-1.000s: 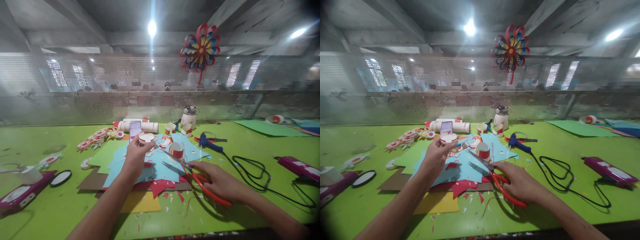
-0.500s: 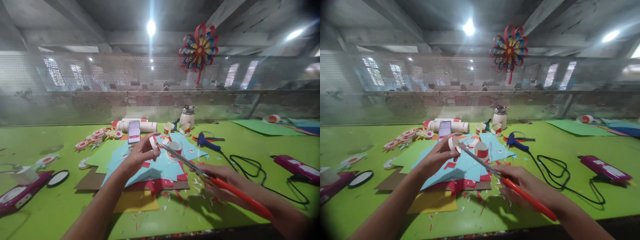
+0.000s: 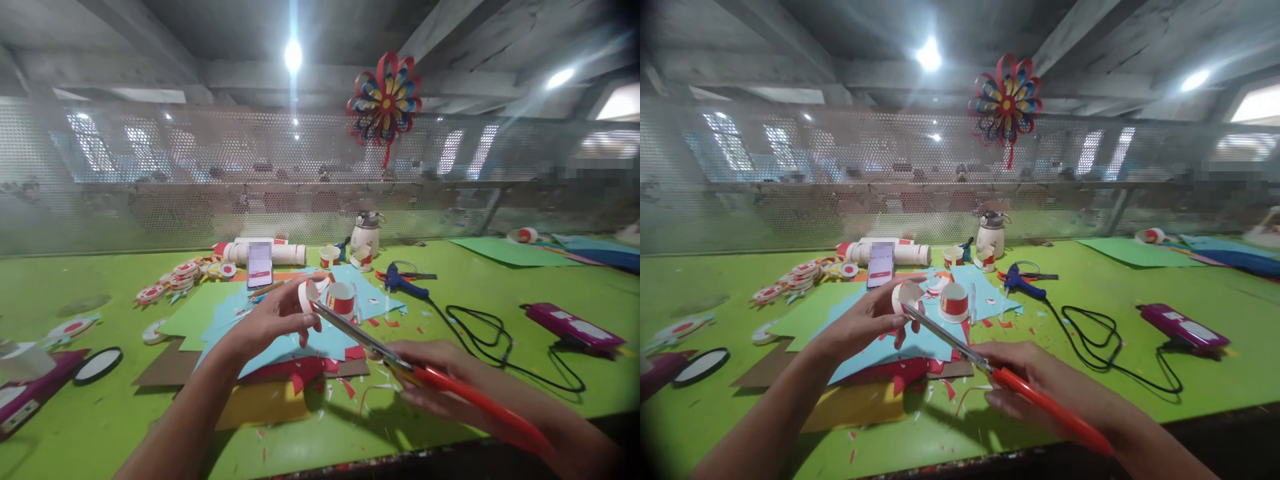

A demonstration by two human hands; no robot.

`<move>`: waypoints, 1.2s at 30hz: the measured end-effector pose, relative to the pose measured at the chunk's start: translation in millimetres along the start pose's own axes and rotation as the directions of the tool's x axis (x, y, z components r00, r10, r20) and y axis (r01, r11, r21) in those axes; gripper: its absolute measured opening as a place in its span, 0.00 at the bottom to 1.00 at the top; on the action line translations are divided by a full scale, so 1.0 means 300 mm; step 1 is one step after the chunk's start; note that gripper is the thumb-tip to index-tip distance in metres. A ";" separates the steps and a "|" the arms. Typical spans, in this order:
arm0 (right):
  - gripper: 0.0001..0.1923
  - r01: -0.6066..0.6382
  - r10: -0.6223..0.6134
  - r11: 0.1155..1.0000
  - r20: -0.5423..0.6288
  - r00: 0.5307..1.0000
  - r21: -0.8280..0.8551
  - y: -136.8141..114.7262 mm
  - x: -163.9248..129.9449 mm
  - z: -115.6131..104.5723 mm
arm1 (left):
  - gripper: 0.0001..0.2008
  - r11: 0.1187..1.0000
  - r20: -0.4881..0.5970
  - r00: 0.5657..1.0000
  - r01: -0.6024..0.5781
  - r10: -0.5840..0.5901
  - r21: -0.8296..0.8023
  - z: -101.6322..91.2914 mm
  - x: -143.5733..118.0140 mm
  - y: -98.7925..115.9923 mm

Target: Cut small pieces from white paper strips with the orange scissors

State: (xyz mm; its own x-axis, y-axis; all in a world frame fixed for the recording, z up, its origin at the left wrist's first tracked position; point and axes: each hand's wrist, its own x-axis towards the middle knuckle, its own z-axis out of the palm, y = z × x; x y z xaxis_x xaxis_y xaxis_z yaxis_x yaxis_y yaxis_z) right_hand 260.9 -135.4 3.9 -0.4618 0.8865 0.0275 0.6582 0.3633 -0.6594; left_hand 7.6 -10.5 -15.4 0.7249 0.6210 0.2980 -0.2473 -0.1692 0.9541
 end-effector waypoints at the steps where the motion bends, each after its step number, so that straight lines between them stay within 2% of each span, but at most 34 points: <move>1: 0.22 -0.001 0.001 1.000 -0.003 1.000 -0.005 0.001 0.001 0.002 | 0.30 1.000 -0.007 1.000 0.006 -0.006 0.005 0.004 -0.001 0.004; 6: 0.22 -0.027 0.027 1.000 -0.019 0.999 0.004 0.021 0.002 0.015 | 0.28 0.999 -0.045 0.999 0.008 -0.006 0.036 0.004 -0.003 0.022; 10: 0.19 -0.038 0.038 0.999 -0.014 0.999 -0.024 0.030 0.001 0.014 | 0.31 1.000 -0.074 0.997 -0.002 0.000 -0.020 -0.010 -0.005 0.022; 13: 0.15 -0.030 0.026 0.998 -0.064 0.998 -0.058 0.037 -0.010 0.005 | 0.27 0.999 -0.093 0.996 -0.019 0.016 -0.034 -0.016 -0.007 0.022; 15: 0.17 -0.017 0.009 0.998 -0.106 0.994 -0.067 0.045 -0.019 0.001 | 0.23 1.000 -0.077 0.997 -0.018 0.017 -0.018 -0.017 -0.008 0.023; 20: 0.19 -0.035 0.033 0.996 -0.023 0.999 -0.078 0.061 -0.036 -0.004 | 0.23 0.999 -0.005 1.000 -0.014 0.014 0.033 -0.023 -0.009 0.021; 24: 0.16 -0.049 0.048 0.996 -0.008 0.999 -0.081 0.045 -0.046 -0.007 | 0.25 0.999 -0.007 1.000 -0.010 0.010 0.046 -0.036 -0.012 0.012; 26: 0.15 -0.063 0.060 0.995 -0.035 0.998 -0.077 0.028 -0.054 -0.006 | 0.25 0.999 -0.017 1.000 -0.015 0.015 0.037 -0.038 -0.012 0.009; 31: 0.14 -0.063 0.055 0.998 -0.207 0.977 -0.030 -0.012 -0.072 0.008 | 0.25 0.999 -0.022 0.999 -0.023 0.024 0.022 -0.033 -0.011 0.006; 36: 0.13 -0.066 0.057 0.997 -0.240 0.969 -0.027 -0.023 -0.078 0.019 | 0.25 1.000 -0.013 1.000 -0.026 0.026 0.017 -0.033 -0.010 0.003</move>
State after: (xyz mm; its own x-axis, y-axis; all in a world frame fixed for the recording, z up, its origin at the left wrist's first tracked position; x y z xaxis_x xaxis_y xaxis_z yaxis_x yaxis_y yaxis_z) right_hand 263.8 -160.2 3.6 -0.2668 0.9488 0.1693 0.7029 0.3117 -0.6394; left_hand -1.2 -5.0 -15.7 0.7096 0.6264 0.3227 -0.2553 -0.1984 0.9463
